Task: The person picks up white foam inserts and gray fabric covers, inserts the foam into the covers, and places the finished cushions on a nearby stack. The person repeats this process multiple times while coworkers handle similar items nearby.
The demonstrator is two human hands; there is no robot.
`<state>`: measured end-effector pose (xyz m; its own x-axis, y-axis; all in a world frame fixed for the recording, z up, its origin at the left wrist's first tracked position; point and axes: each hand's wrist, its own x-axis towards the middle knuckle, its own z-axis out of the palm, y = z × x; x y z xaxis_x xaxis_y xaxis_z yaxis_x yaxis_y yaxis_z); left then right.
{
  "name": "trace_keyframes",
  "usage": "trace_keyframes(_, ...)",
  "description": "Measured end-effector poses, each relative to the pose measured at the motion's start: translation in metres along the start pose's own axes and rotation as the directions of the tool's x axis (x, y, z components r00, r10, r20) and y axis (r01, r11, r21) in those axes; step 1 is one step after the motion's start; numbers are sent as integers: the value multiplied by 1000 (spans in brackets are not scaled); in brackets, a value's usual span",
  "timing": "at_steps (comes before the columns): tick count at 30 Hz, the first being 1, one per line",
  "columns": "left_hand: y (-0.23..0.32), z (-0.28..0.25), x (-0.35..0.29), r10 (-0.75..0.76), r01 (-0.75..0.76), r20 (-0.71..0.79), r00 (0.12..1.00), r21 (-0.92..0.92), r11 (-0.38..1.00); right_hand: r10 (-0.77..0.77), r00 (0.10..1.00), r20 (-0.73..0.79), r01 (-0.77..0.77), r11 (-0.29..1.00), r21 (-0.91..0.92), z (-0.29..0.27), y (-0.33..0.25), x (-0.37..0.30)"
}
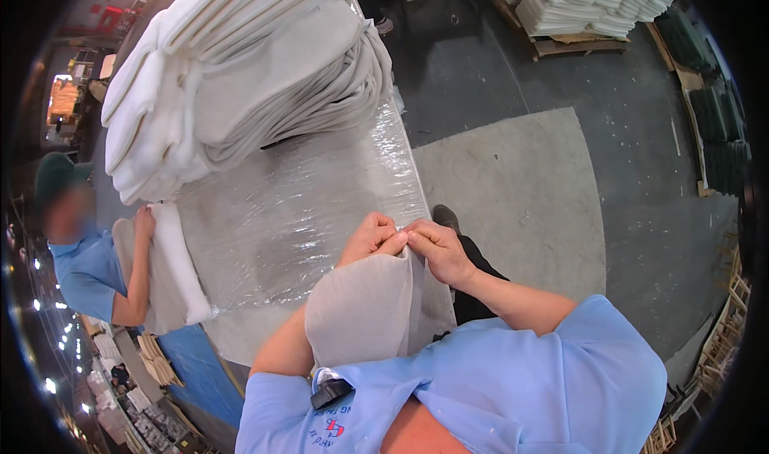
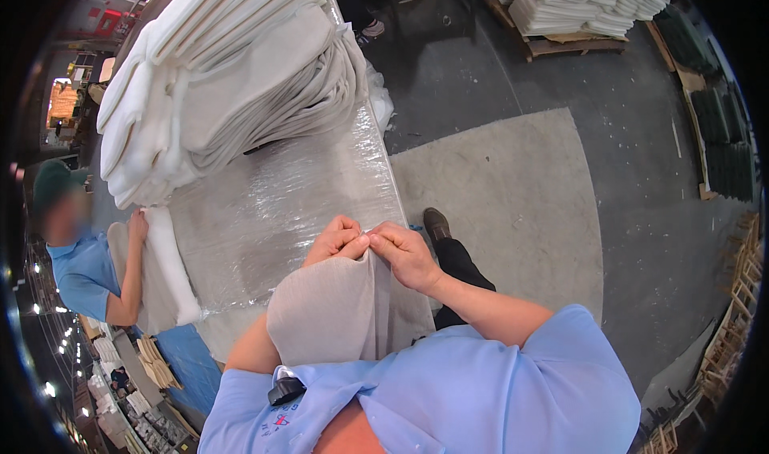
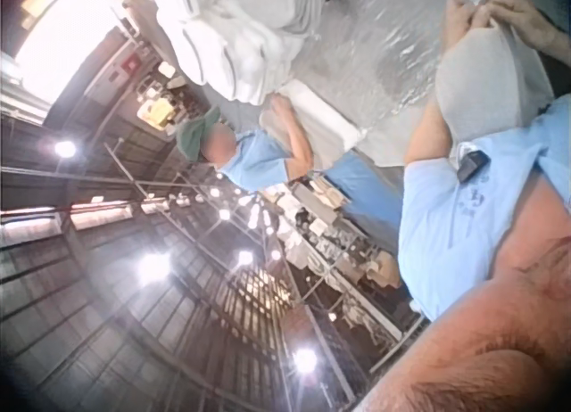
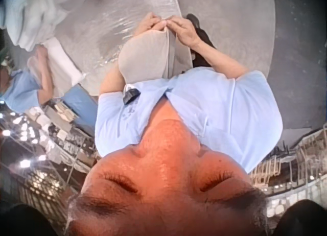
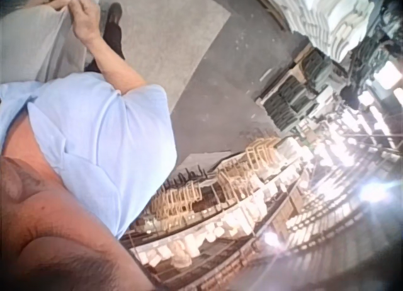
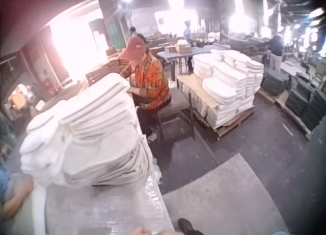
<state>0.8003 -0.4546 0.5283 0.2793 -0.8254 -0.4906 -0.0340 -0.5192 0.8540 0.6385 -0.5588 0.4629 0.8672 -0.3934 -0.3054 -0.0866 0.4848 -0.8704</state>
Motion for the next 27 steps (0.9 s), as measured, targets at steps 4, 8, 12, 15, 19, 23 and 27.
trace_keyframes(4,-14,-8,14,-155,156,19,988,-87,984,-8,999,-50,11,998,69,3,4,8)
trace_keyframes(8,-39,-7,29,-225,233,96,970,-84,969,38,997,-74,-38,999,-1,-9,40,11)
trace_keyframes(12,-72,-10,50,-334,354,219,917,-60,933,48,993,-104,-64,986,-157,-12,64,11)
trace_keyframes(15,-109,10,44,-271,319,253,929,-173,932,-2,985,-175,-51,954,-294,-10,69,7)
trace_keyframes(19,-98,65,23,66,-65,7,998,-88,994,-42,967,-250,-101,842,-530,-19,59,-48)
trace_keyframes(23,-96,91,29,61,-57,98,993,-39,998,16,934,-358,-179,886,-428,-29,64,-77)
trace_keyframes(27,-85,91,36,117,-148,193,974,156,977,80,907,-413,-167,970,-177,-30,74,-86)
